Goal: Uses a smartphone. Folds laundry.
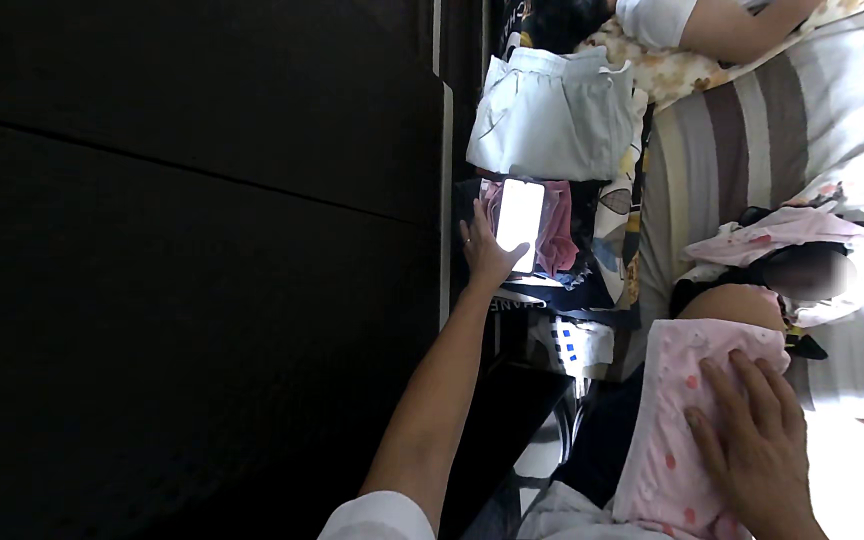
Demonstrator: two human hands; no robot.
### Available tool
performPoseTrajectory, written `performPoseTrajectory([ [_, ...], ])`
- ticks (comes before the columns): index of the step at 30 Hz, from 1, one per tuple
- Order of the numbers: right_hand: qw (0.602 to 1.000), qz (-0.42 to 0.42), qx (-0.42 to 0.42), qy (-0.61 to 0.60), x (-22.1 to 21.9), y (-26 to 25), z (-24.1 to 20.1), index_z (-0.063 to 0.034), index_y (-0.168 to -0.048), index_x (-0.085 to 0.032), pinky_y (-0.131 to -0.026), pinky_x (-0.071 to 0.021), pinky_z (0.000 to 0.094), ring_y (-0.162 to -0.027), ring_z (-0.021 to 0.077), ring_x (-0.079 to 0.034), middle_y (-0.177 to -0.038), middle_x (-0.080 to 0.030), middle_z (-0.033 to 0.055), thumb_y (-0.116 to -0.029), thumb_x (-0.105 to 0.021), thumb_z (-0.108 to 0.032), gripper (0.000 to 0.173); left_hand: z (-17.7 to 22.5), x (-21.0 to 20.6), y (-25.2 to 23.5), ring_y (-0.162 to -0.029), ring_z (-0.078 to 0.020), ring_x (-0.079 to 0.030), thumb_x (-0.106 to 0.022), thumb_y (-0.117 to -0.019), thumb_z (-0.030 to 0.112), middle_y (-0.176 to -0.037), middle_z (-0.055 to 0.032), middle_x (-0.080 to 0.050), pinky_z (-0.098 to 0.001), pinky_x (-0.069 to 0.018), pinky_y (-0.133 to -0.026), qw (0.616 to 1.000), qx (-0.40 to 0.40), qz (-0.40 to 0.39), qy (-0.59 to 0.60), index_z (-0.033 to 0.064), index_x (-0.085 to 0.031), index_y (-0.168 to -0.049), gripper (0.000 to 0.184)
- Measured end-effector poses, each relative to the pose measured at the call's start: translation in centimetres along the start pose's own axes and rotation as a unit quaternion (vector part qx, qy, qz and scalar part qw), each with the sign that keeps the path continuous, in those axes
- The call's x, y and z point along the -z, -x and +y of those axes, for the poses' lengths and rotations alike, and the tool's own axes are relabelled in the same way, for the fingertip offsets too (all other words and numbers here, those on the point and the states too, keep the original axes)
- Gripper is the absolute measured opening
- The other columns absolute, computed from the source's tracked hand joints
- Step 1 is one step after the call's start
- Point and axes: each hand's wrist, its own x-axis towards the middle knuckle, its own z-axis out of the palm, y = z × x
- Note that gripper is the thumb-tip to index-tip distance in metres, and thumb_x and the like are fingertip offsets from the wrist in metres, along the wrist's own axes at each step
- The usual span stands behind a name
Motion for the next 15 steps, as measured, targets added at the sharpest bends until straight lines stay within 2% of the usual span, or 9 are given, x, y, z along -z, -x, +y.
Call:
performPoseTrajectory([
  [3, 1.0, 0.003, 0.001, -0.001, 0.0, 0.0, -0.1, -0.0151, -0.143, -0.057, -0.113, -0.0316, 0.0551, -0.14, 0.0462, -0.042, -0.147, -0.052, 0.0251, -0.1057, -0.037, -0.053, 0.057, 0.2, 0.1, 0.0, -0.153, -0.0496, -0.017, -0.092, -0.0706, 0.039, -0.166, -0.0236, -0.024, -0.0666, -0.0241, -0.118, 1.0, 0.007, -0.004, -0.006, 0.0058, -0.005, -0.165, 0.133],
  [7, 1.0, 0.005, 0.004, 0.002, 0.0, -0.1, -0.1, -0.0155, -0.144, -0.057, -0.114, -0.0311, 0.0552, -0.141, 0.0459, -0.041, -0.147, -0.052, 0.0248, -0.1058, -0.037, -0.052, 0.056, 0.5, 0.1, 0.1, -0.153, -0.0485, -0.018, -0.092, -0.0709, 0.038, -0.168, -0.019, -0.023, -0.0662, -0.025, -0.117, 1.0, 0.005, -0.003, -0.02, 0.007, -0.005, -0.165, 0.132],
  [10, 1.0, 0.003, 0.003, 0.0, 0.0, -0.1, -0.1, -0.0143, -0.143, -0.057, -0.114, -0.0313, 0.056, -0.14, 0.0473, -0.041, -0.147, -0.052, 0.0256, -0.1055, -0.038, -0.052, 0.057, 0.4, 0.2, 0.1, -0.152, -0.0511, -0.018, -0.094, -0.0683, 0.039, -0.166, -0.0232, -0.026, -0.0677, -0.0275, -0.115, 1.0, 0.0, -0.007, -0.018, 0.0051, -0.006, -0.165, 0.134],
  [12, 1.0, -0.001, 0.003, 0.0, 0.1, -0.1, -0.2, -0.0139, -0.143, -0.057, -0.114, -0.0308, 0.0564, -0.14, 0.0475, -0.041, -0.147, -0.052, 0.026, -0.1058, -0.037, -0.053, 0.057, 0.0, 0.6, 0.2, -0.153, -0.0516, -0.014, -0.095, -0.0677, 0.035, -0.167, -0.0241, -0.022, -0.0693, -0.0238, -0.117, 0.999, -0.015, -0.031, -0.001, 0.0043, -0.003, -0.164, 0.137],
  [15, 1.0, -0.002, 0.002, -0.003, 0.1, -0.2, -0.3, -0.0131, -0.143, -0.058, -0.114, -0.031, 0.0576, -0.14, 0.0484, -0.041, -0.146, -0.052, 0.027, -0.106, -0.037, -0.052, 0.058, -1.1, 1.6, 0.0, -0.155, -0.0485, -0.007, -0.094, -0.0688, 0.023, -0.171, -0.0195, -0.011, -0.0663, -0.0148, -0.121, 0.995, -0.051, -0.085, 0.032, 0.0041, -0.001, -0.164, 0.135],
])
